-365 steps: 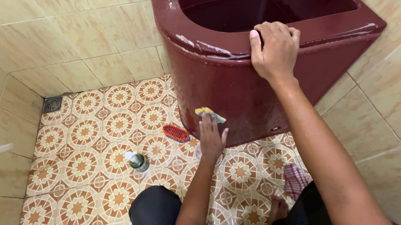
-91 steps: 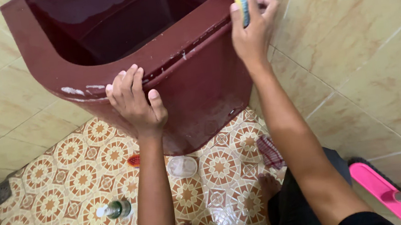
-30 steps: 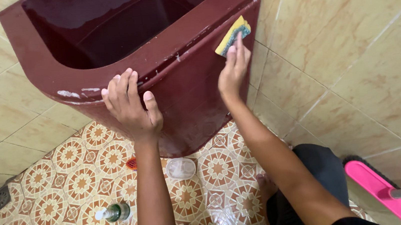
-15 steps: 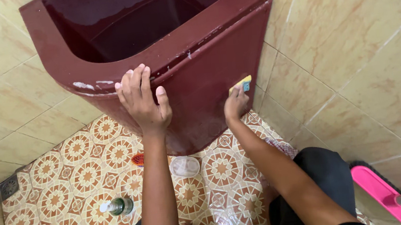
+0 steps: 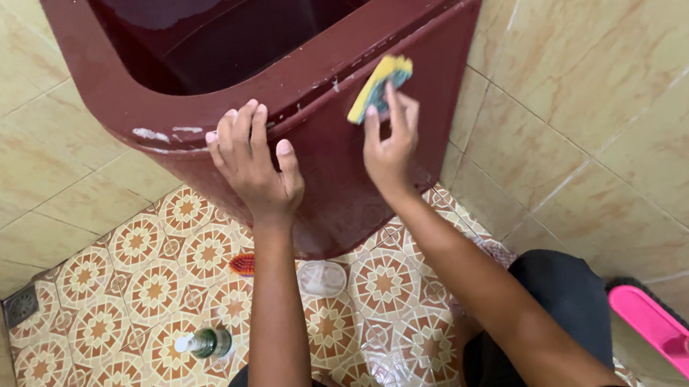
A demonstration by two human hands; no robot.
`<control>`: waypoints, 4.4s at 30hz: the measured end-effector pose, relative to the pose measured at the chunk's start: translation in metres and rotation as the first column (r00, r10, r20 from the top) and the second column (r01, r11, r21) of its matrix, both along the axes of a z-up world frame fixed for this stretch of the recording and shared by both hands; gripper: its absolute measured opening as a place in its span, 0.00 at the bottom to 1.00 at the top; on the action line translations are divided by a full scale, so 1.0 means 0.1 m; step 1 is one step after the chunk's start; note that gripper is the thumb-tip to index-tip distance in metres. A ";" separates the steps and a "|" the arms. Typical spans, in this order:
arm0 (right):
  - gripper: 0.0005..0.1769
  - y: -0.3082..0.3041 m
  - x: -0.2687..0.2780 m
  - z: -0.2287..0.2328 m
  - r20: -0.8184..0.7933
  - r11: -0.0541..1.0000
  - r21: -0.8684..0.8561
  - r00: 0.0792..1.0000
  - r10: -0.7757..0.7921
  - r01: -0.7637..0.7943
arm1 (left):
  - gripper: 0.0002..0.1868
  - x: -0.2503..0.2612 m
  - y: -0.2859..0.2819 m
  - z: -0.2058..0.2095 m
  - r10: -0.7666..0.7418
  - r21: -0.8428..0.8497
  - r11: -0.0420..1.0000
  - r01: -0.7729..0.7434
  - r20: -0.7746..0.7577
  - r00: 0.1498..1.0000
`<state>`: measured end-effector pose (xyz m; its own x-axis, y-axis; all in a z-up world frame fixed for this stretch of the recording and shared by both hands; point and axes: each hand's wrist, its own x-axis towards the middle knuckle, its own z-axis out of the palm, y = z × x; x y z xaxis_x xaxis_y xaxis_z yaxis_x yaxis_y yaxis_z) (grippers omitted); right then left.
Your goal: The person scrubs the exterior and rim of a maroon plastic basin using a sponge and liquid soap. They apply soap to the sponge and repeatedly wipe the basin's edges and sides, generating foam.
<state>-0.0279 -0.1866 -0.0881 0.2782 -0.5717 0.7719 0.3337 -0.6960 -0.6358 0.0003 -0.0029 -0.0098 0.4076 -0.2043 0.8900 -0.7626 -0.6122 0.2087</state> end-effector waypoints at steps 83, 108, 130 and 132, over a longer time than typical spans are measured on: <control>0.40 0.58 -0.41 0.90 -0.354 0.789 -0.346 0.850 0.391 -0.507 | 0.37 0.43 0.57 -1.15 -0.169 -0.627 0.747 -0.219 -0.499 0.850; 0.46 0.65 -0.29 0.76 -0.384 0.806 -0.482 0.910 0.158 -0.344 | 0.44 0.47 0.78 -1.83 -0.153 -0.442 0.803 -0.401 -0.802 0.577; 0.47 0.63 -0.25 0.69 -0.384 0.811 -0.409 0.885 0.263 -0.419 | 0.33 0.11 0.07 -1.82 0.248 -0.170 0.942 -0.290 -0.230 0.941; 0.49 0.67 -0.24 0.65 -0.373 0.810 -0.420 0.892 0.257 -0.409 | 0.32 0.04 0.15 -2.18 0.257 -0.134 0.942 -0.307 -0.299 0.919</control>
<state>-0.0515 -0.1193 -0.0226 0.6318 0.0146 0.7750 0.4586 -0.8130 -0.3586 0.0040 0.0118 -0.2279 0.6575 0.1037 0.7463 -0.4608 -0.7283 0.5072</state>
